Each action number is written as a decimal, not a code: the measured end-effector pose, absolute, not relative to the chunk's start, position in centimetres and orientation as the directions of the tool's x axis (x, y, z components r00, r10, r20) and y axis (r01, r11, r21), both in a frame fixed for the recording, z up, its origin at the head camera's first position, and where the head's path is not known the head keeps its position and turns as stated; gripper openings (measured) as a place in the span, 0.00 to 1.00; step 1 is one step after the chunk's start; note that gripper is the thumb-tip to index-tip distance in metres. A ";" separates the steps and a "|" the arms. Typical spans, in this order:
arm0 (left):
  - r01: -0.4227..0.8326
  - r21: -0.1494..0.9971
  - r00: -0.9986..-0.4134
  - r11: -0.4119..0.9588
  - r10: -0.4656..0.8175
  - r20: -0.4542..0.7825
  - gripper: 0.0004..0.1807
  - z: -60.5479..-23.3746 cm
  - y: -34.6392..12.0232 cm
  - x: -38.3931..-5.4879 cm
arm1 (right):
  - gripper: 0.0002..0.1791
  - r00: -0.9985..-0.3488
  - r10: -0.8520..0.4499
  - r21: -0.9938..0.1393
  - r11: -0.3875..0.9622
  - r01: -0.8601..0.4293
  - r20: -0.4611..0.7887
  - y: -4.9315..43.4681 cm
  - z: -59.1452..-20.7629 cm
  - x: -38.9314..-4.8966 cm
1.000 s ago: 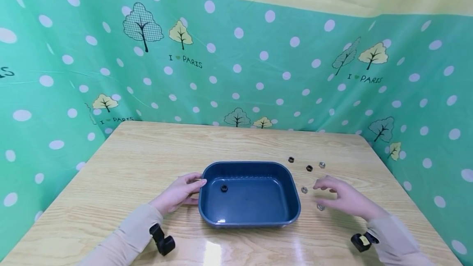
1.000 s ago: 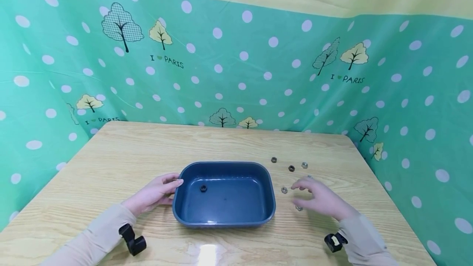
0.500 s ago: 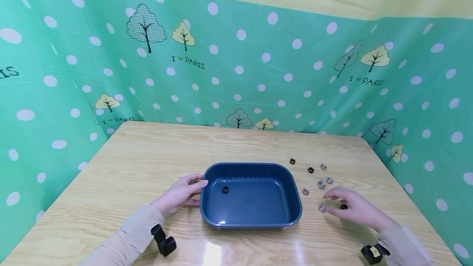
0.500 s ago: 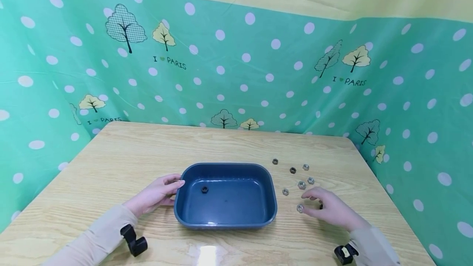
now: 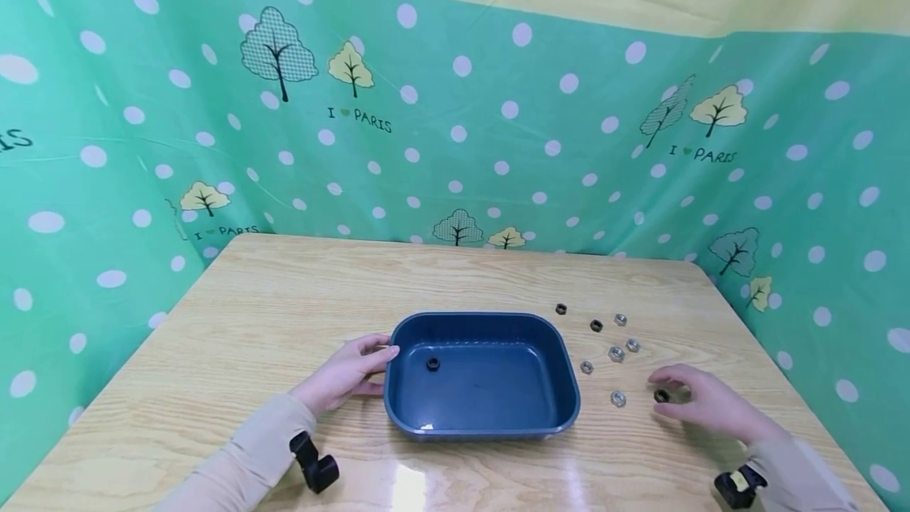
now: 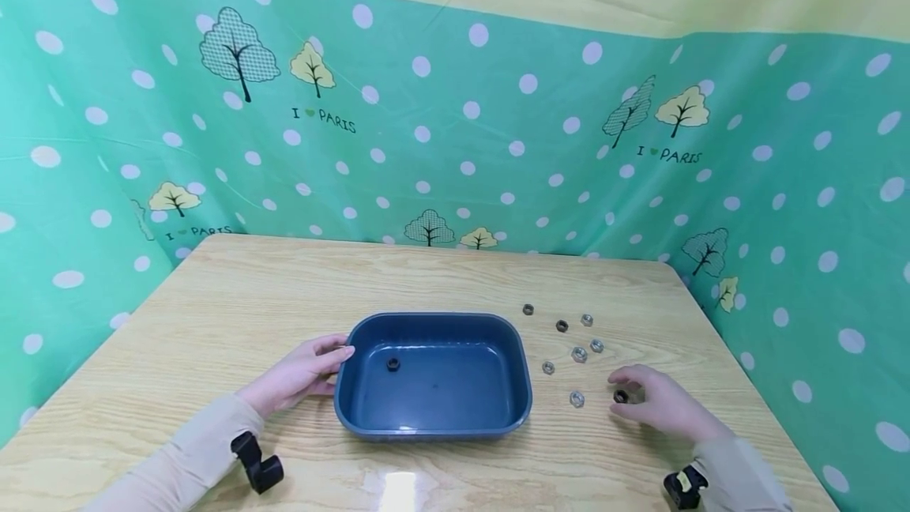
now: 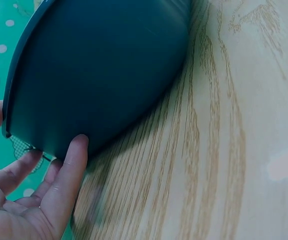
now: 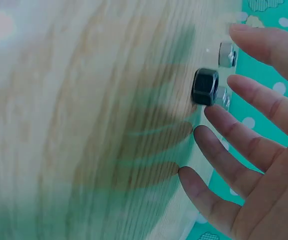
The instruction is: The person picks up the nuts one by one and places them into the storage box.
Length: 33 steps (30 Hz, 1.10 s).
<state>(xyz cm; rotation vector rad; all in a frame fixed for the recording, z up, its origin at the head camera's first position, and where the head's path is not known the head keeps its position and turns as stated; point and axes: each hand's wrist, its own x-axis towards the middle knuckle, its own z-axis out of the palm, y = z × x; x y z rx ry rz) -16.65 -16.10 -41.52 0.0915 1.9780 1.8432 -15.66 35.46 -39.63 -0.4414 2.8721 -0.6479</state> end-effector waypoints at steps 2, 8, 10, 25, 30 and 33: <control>-0.241 0.964 -0.904 0.115 0.334 -0.266 0.39 -41.5 -16.1 -16.6 | 0.24 -0.943 -0.312 -0.429 0.872 -0.237 -0.114 35.7 -39.7 -16.0; -0.250 0.961 -0.906 0.119 0.321 -0.276 0.40 -41.6 -16.1 -16.5 | 0.26 -0.944 -0.298 -0.412 0.885 -0.218 -0.141 36.2 -39.8 -16.3; -0.254 0.960 -0.907 0.117 0.315 -0.279 0.40 -41.7 -16.1 -16.5 | 0.26 -0.944 -0.300 -0.404 0.887 -0.223 -0.137 36.2 -39.9 -16.4; -0.244 0.963 -0.905 0.117 0.329 -0.270 0.39 -41.5 -16.1 -16.4 | 0.18 -0.937 -0.341 -0.329 0.895 -0.300 -0.075 36.3 -40.5 -16.6; -0.244 0.963 -0.905 0.113 0.331 -0.268 0.39 -41.5 -16.1 -16.5 | 0.16 -0.937 -0.340 -0.332 0.895 -0.297 -0.078 36.3 -40.6 -16.7; -0.244 0.963 -0.905 0.112 0.332 -0.268 0.39 -41.5 -16.1 -16.5 | 0.16 -0.941 -0.328 -0.337 0.898 -0.283 -0.084 36.2 -40.7 -16.7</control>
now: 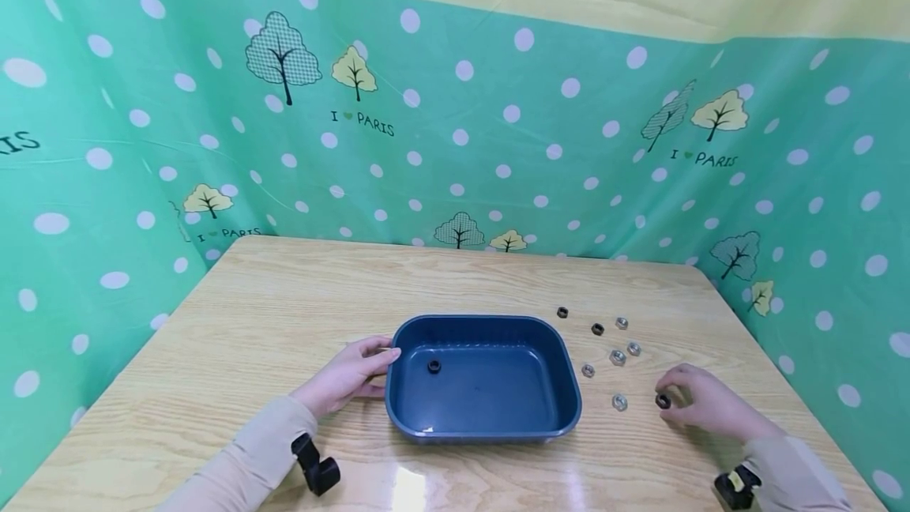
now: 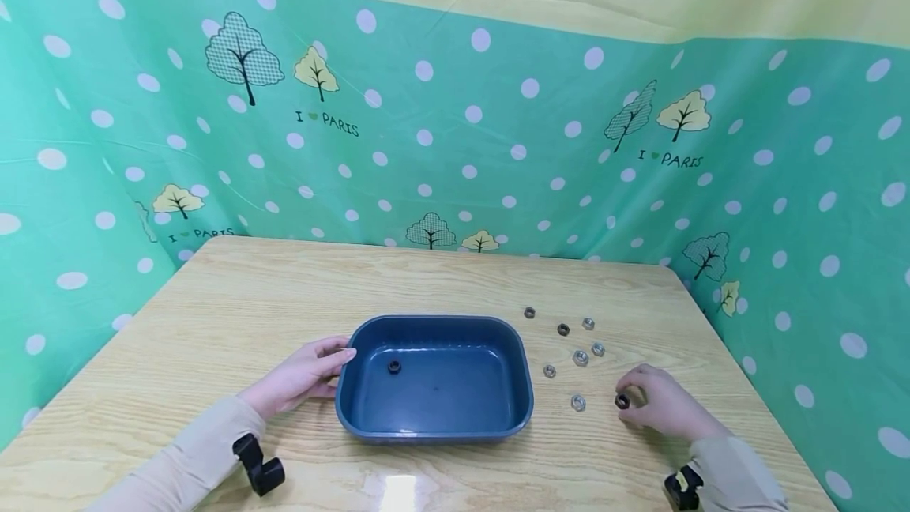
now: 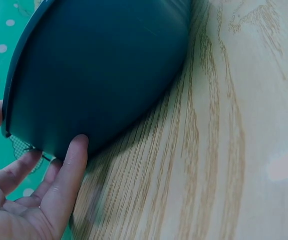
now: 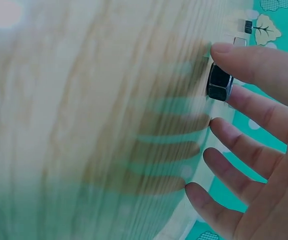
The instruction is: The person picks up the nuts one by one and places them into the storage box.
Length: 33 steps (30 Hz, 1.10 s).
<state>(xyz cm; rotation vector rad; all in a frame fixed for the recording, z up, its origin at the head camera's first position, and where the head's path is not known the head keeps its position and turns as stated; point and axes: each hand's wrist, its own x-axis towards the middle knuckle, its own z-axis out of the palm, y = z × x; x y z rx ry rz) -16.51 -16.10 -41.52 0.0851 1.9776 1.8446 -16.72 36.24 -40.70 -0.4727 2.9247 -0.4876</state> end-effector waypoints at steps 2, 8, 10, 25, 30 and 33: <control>-0.244 0.964 -0.904 0.109 0.334 -0.267 0.39 -41.6 -16.1 -16.5 | 0.15 -0.944 -0.317 -0.338 0.901 -0.271 -0.090 36.2 -40.7 -16.7; -0.241 0.965 -0.903 0.105 0.341 -0.263 0.39 -41.5 -16.1 -16.6 | 0.12 -0.948 -0.306 -0.335 0.905 -0.262 -0.085 35.9 -40.7 -16.7; -0.240 0.965 -0.903 0.105 0.341 -0.262 0.39 -41.5 -16.1 -16.6 | 0.11 -0.948 -0.308 -0.333 0.905 -0.266 -0.080 35.8 -40.6 -16.6; -0.243 0.964 -0.905 0.108 0.333 -0.265 0.39 -41.6 -16.1 -16.5 | 0.11 -0.956 -0.280 -0.345 0.908 -0.236 -0.083 36.2 -40.6 -16.5; -0.244 0.963 -0.909 0.110 0.319 -0.267 0.39 -41.8 -16.1 -16.6 | 0.09 -0.954 -0.286 -0.357 0.903 -0.239 -0.086 36.4 -40.6 -16.4; -0.243 0.964 -0.910 0.111 0.317 -0.266 0.39 -41.9 -16.1 -16.6 | 0.09 -0.954 -0.290 -0.354 0.903 -0.244 -0.081 36.5 -40.7 -16.5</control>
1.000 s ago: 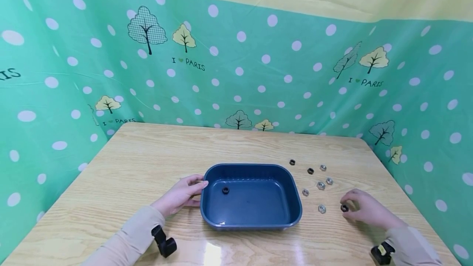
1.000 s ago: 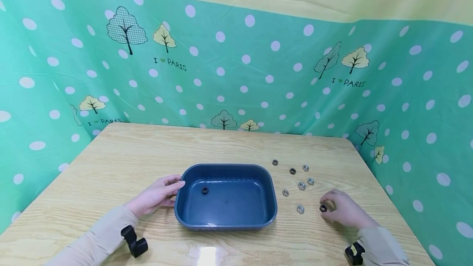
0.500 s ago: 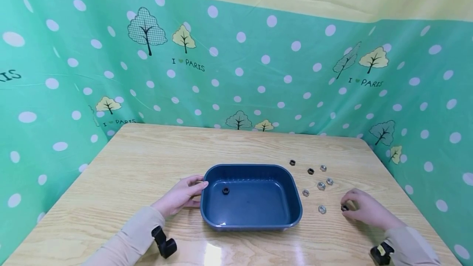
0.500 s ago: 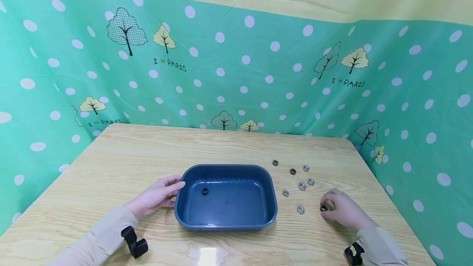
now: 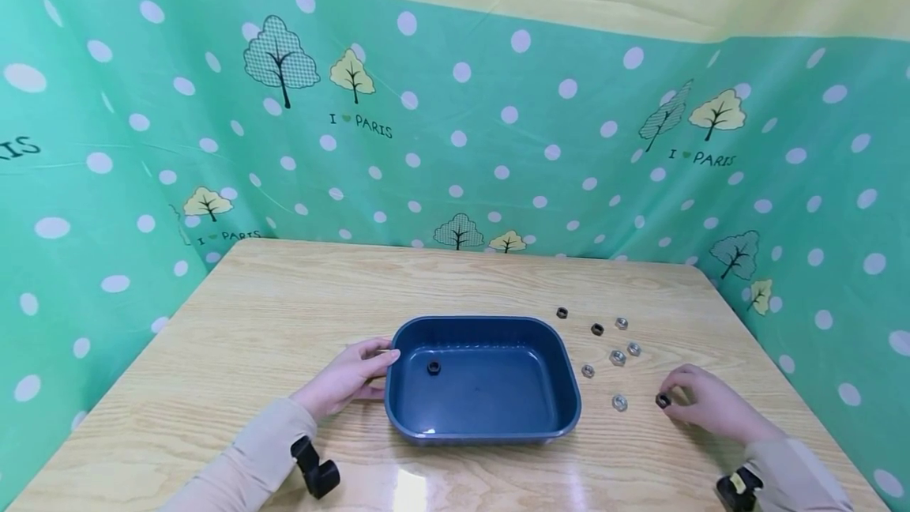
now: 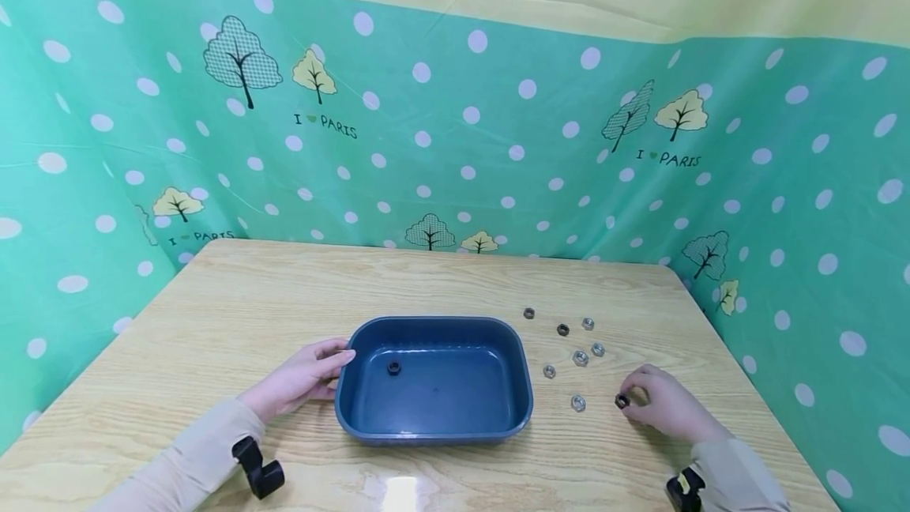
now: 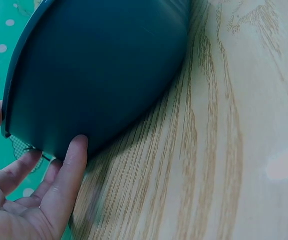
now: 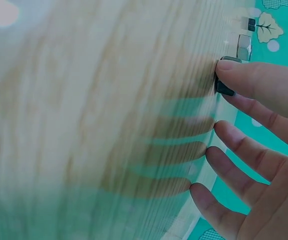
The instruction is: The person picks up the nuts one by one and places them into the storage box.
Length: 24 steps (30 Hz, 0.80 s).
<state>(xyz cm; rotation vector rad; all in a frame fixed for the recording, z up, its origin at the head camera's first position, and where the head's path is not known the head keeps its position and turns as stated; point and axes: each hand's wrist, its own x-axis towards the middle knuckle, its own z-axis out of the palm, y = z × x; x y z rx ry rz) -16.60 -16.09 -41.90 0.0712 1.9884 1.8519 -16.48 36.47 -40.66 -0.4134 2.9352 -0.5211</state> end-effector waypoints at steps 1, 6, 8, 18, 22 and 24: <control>-0.243 0.964 -0.910 0.111 0.318 -0.267 0.39 -41.9 -16.1 -16.6 | 0.08 -0.953 -0.291 -0.351 0.903 -0.247 -0.079 36.5 -40.7 -16.5; -0.253 0.962 -0.910 0.106 0.312 -0.274 0.39 -42.1 -16.1 -16.6 | 0.08 -0.954 -0.287 -0.339 0.908 -0.245 -0.080 36.4 -40.5 -16.6; -0.249 0.962 -0.910 0.110 0.312 -0.271 0.40 -42.1 -16.1 -16.6 | 0.09 -0.952 -0.292 -0.347 0.905 -0.245 -0.089 36.3 -40.4 -16.6; -0.244 0.963 -0.911 0.117 0.313 -0.269 0.40 -41.8 -16.2 -16.5 | 0.09 -0.956 -0.279 -0.341 0.911 -0.233 -0.089 36.4 -40.4 -16.4; -0.242 0.963 -0.911 0.121 0.313 -0.268 0.40 -41.8 -16.2 -16.5 | 0.09 -0.959 -0.273 -0.334 0.914 -0.232 -0.081 36.4 -40.4 -16.4; -0.241 0.963 -0.912 0.120 0.312 -0.267 0.40 -41.8 -16.2 -16.5 | 0.09 -0.959 -0.270 -0.333 0.915 -0.229 -0.082 36.5 -40.4 -16.4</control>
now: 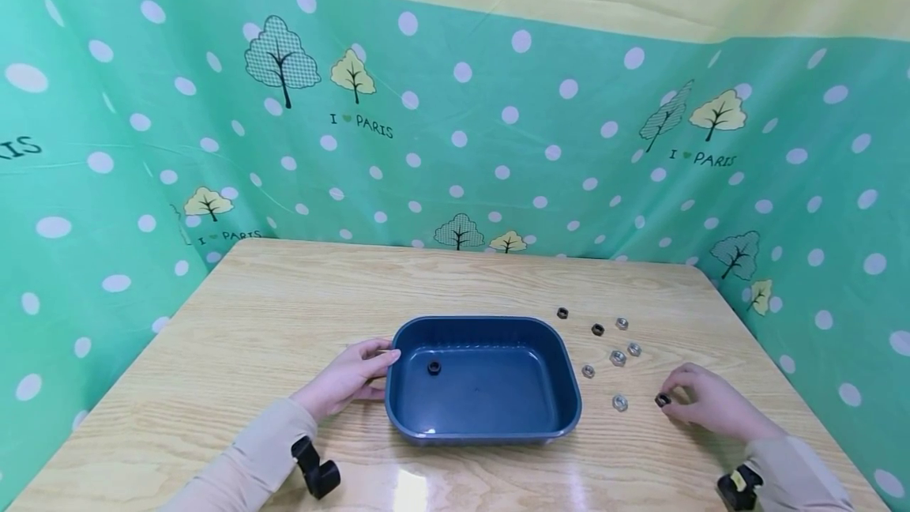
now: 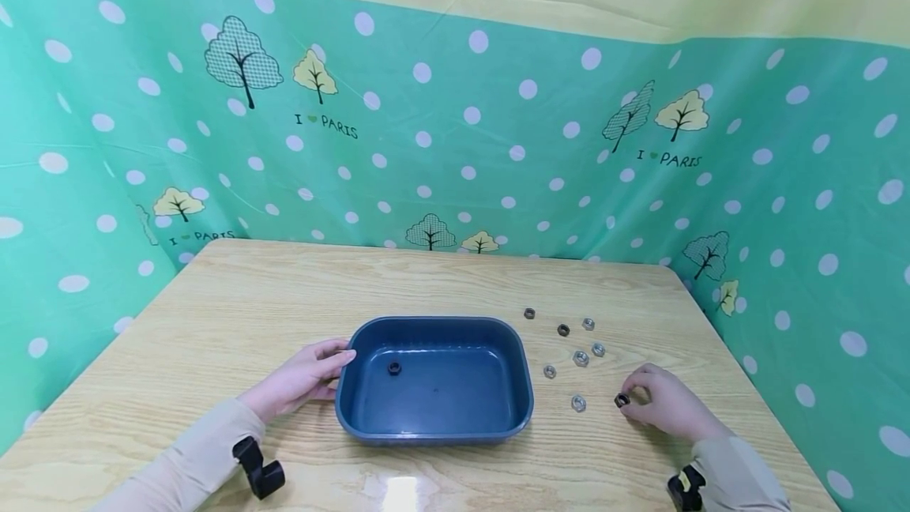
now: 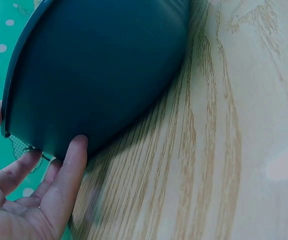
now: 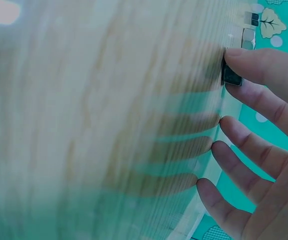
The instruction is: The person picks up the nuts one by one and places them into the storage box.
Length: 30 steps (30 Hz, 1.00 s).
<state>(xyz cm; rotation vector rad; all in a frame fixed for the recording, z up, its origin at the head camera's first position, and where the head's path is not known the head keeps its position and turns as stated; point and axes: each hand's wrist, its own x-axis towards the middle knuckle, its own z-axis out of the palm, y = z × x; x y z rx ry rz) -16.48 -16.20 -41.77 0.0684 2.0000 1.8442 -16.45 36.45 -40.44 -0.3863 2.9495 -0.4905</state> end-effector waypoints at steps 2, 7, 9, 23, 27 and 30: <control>-0.241 0.963 -0.913 0.120 0.310 -0.267 0.40 -41.8 -16.2 -16.5 | 0.09 -0.960 -0.266 -0.337 0.915 -0.222 -0.087 36.5 -40.5 -16.5; -0.244 0.963 -0.914 0.117 0.305 -0.269 0.40 -41.7 -16.1 -16.4 | 0.09 -0.962 -0.252 -0.359 0.912 -0.200 -0.104 36.5 -40.4 -16.8; -0.244 0.963 -0.911 0.112 0.313 -0.267 0.40 -41.7 -16.1 -16.4 | 0.09 -0.963 -0.250 -0.362 0.911 -0.197 -0.104 36.5 -40.4 -16.9; -0.245 0.963 -0.915 0.113 0.301 -0.268 0.40 -41.8 -16.1 -16.5 | 0.08 -0.969 -0.241 -0.387 0.900 -0.200 -0.058 36.7 -40.6 -17.0; -0.244 0.964 -0.912 0.109 0.313 -0.266 0.40 -41.9 -16.1 -16.5 | 0.09 -0.971 -0.238 -0.383 0.901 -0.206 -0.036 36.7 -40.8 -17.0; -0.243 0.964 -0.911 0.107 0.317 -0.265 0.40 -41.8 -16.1 -16.5 | 0.10 -0.972 -0.236 -0.383 0.900 -0.211 -0.020 36.7 -40.9 -17.0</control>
